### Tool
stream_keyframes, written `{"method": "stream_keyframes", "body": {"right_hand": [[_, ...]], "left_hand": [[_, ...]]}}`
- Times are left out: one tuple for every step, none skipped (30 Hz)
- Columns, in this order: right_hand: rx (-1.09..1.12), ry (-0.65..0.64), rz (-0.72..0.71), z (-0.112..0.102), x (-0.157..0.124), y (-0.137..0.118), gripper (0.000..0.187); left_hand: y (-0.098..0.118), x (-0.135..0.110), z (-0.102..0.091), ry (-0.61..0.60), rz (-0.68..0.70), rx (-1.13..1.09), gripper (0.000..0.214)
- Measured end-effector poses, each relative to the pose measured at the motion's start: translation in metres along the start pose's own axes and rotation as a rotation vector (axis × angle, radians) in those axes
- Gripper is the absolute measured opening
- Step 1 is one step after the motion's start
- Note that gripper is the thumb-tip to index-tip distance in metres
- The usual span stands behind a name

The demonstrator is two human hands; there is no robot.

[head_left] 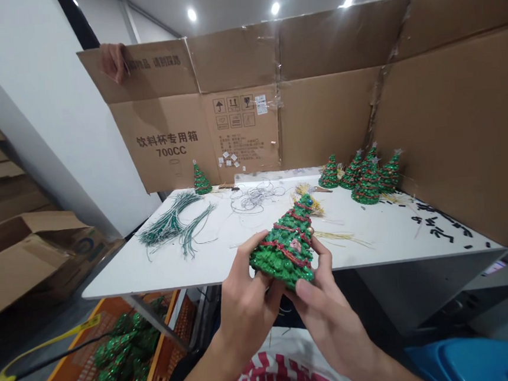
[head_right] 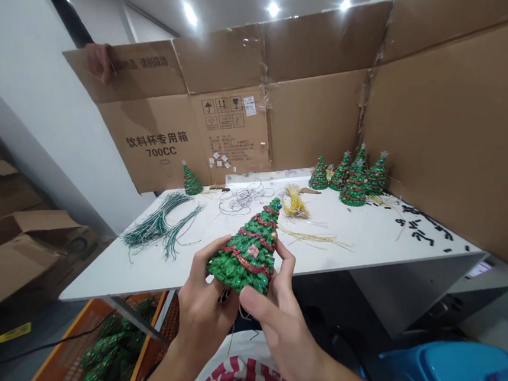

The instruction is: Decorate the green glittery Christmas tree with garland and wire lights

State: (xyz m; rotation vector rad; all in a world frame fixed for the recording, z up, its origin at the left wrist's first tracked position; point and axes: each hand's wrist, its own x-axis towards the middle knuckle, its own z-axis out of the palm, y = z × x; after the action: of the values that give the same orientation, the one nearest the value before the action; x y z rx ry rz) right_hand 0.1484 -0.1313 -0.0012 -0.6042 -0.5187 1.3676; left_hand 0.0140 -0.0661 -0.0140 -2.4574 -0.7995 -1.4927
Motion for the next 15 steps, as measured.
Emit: {"method": "stream_keyframes", "body": {"right_hand": [[-0.016,-0.004,-0.011,0.000,-0.001,0.001,0.105],[-0.031,-0.001,-0.019,0.000,-0.001,0.003,0.110],[-0.046,0.004,-0.022,-0.001,0.000,0.005,0.111],[-0.063,0.010,-0.025,-0.002,0.001,0.007,0.111],[-0.079,0.016,-0.028,-0.004,0.003,0.009,0.108],[-0.096,0.021,-0.026,-0.005,0.005,0.010,0.105],[-0.114,0.025,-0.022,-0.007,0.006,0.012,0.102],[-0.130,0.029,-0.017,-0.008,0.007,0.013,0.100],[-0.142,0.035,-0.015,-0.010,0.009,0.013,0.098],[-0.149,0.040,-0.016,-0.010,0.009,0.013,0.097],[-0.151,0.041,-0.017,-0.010,0.010,0.013,0.097],[-0.148,0.039,-0.016,-0.010,0.010,0.012,0.096],[-0.140,0.039,-0.013,-0.010,0.010,0.011,0.096],[-0.127,0.037,-0.006,-0.009,0.011,0.010,0.095],[-0.114,0.034,0.004,-0.009,0.011,0.009,0.094]], "left_hand": [[0.000,0.000,0.000,-0.012,-0.002,0.002,0.018],[0.000,-0.001,0.001,-0.023,-0.003,0.001,0.018],[0.000,-0.001,0.002,-0.031,-0.004,0.000,0.019],[-0.001,-0.002,0.003,-0.037,-0.007,0.000,0.020],[-0.001,-0.002,0.004,-0.039,-0.009,0.002,0.021],[-0.002,-0.002,0.005,-0.042,-0.011,0.003,0.022],[-0.003,-0.002,0.006,-0.047,-0.012,0.003,0.022],[-0.003,-0.001,0.006,-0.055,-0.015,0.000,0.023],[-0.004,-0.001,0.007,-0.065,-0.014,-0.005,0.023],[-0.004,-0.001,0.007,-0.073,-0.014,-0.011,0.024],[-0.005,-0.001,0.007,-0.083,-0.015,-0.015,0.024],[-0.005,0.000,0.006,-0.093,-0.016,-0.021,0.024],[-0.005,0.000,0.006,-0.104,-0.019,-0.028,0.022],[-0.006,0.000,0.006,-0.117,-0.022,-0.035,0.021],[-0.006,0.000,0.005,-0.130,-0.029,-0.041,0.019]]}}
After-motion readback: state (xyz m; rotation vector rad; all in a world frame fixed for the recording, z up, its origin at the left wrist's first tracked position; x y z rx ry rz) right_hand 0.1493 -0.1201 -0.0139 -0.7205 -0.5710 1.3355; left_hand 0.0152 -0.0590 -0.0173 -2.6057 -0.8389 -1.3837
